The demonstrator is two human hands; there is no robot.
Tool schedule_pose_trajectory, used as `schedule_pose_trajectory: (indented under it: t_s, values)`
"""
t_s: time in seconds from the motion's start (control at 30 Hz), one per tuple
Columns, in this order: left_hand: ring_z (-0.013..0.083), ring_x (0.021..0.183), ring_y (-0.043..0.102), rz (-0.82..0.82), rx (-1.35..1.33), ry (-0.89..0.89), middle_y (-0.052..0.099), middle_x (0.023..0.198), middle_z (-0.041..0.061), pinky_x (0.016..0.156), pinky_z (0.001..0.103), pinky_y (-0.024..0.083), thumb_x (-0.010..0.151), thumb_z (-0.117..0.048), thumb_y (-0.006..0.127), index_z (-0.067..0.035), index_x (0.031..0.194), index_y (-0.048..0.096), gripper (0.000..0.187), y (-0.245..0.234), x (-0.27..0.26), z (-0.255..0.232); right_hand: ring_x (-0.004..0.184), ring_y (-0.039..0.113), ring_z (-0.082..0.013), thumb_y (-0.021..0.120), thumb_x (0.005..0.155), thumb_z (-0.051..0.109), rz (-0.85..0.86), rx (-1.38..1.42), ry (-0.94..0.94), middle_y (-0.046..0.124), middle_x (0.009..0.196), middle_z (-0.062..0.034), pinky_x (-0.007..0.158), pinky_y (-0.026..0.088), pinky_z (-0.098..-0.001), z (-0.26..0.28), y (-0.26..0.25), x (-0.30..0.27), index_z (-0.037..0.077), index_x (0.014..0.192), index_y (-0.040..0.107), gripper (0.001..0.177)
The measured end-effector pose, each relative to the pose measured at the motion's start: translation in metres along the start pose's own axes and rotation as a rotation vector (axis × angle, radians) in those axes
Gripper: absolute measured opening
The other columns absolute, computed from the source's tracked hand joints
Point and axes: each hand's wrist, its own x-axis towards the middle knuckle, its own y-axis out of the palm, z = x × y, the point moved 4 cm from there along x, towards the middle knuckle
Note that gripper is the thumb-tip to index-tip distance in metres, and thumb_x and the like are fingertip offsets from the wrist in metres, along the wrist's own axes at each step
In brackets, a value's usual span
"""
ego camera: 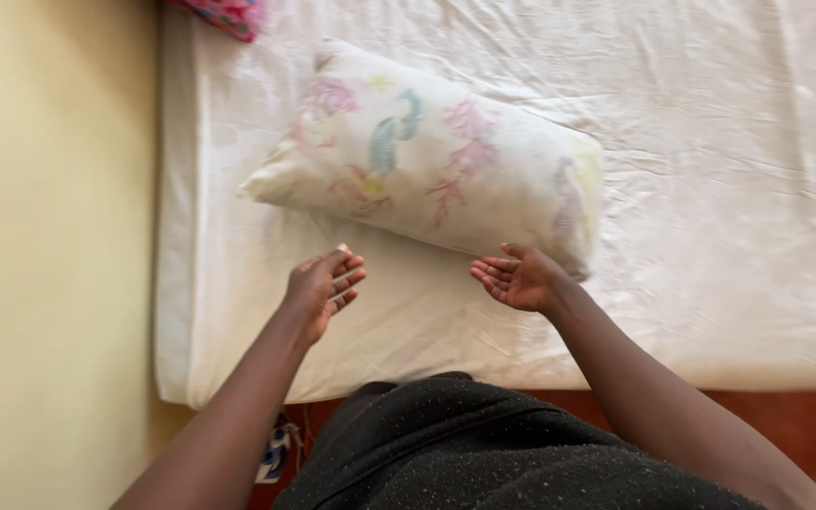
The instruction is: Putting decorative cases on several pillows in a bedroom.
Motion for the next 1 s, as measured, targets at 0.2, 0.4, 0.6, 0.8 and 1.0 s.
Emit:
schedule_pose_trajectory:
  t_s: [0.2, 0.4, 0.6, 0.8, 1.0]
  values:
    - [0.0145, 0.099, 0.07, -0.084, 0.031, -0.024, 0.073, 0.106, 0.001, 0.081, 0.034, 0.053, 0.098, -0.031, 0.062, -0.012, 0.109, 0.065, 0.022, -0.003, -0.017, -0.015, 0.111, 0.065, -0.0256, 0.053, 0.106, 0.057, -0.046, 0.152, 0.122, 0.061, 0.126, -0.024, 0.084, 0.061, -0.0286, 0.02, 0.018, 0.069, -0.015, 0.139, 0.047, 0.079]
    - [0.0121, 0.092, 0.072, -0.065, 0.149, 0.059, 0.075, 0.101, 0.0, 0.076, 0.032, 0.054, 0.097, -0.031, 0.064, -0.01, 0.106, 0.064, 0.022, 0.013, -0.005, -0.041, 0.067, 0.063, -0.0135, 0.06, 0.102, 0.035, -0.241, -0.394, -0.243, 0.069, 0.084, -0.0056, 0.059, 0.053, -0.0296, 0.02, -0.003, 0.091, -0.001, 0.112, 0.061, 0.037]
    - [0.0165, 0.089, 0.074, -0.005, 0.702, 0.557, 0.077, 0.099, 0.004, 0.076, 0.033, 0.057, 0.097, -0.03, 0.065, -0.006, 0.105, 0.069, 0.025, 0.074, -0.016, -0.085, 0.051, 0.05, -0.0111, 0.065, 0.101, 0.029, -0.102, -0.698, -0.482, 0.062, 0.063, -0.0057, 0.048, 0.041, -0.0284, 0.034, 0.001, -0.011, -0.002, 0.078, 0.073, 0.04]
    - [0.0286, 0.118, 0.062, 0.187, 1.216, 0.878, 0.067, 0.125, 0.012, 0.099, 0.044, 0.051, 0.092, -0.037, 0.071, -0.008, 0.118, 0.067, 0.039, 0.138, -0.009, -0.075, 0.046, 0.052, -0.0098, 0.064, 0.098, 0.029, -0.005, -0.678, -0.295, 0.065, 0.058, -0.0036, 0.047, 0.043, -0.0264, -0.017, -0.033, -0.076, 0.001, 0.076, 0.075, 0.038]
    - [0.0517, 0.139, 0.027, 0.068, 1.778, 0.902, 0.027, 0.159, 0.018, 0.093, 0.069, 0.043, 0.065, -0.071, 0.086, -0.014, 0.148, 0.036, 0.112, 0.124, 0.035, -0.012, 0.078, 0.07, -0.0196, 0.058, 0.101, 0.047, -0.597, -0.976, -0.492, 0.073, 0.085, -0.0086, 0.076, 0.055, -0.0367, -0.037, -0.058, -0.102, 0.007, 0.092, 0.076, 0.044]
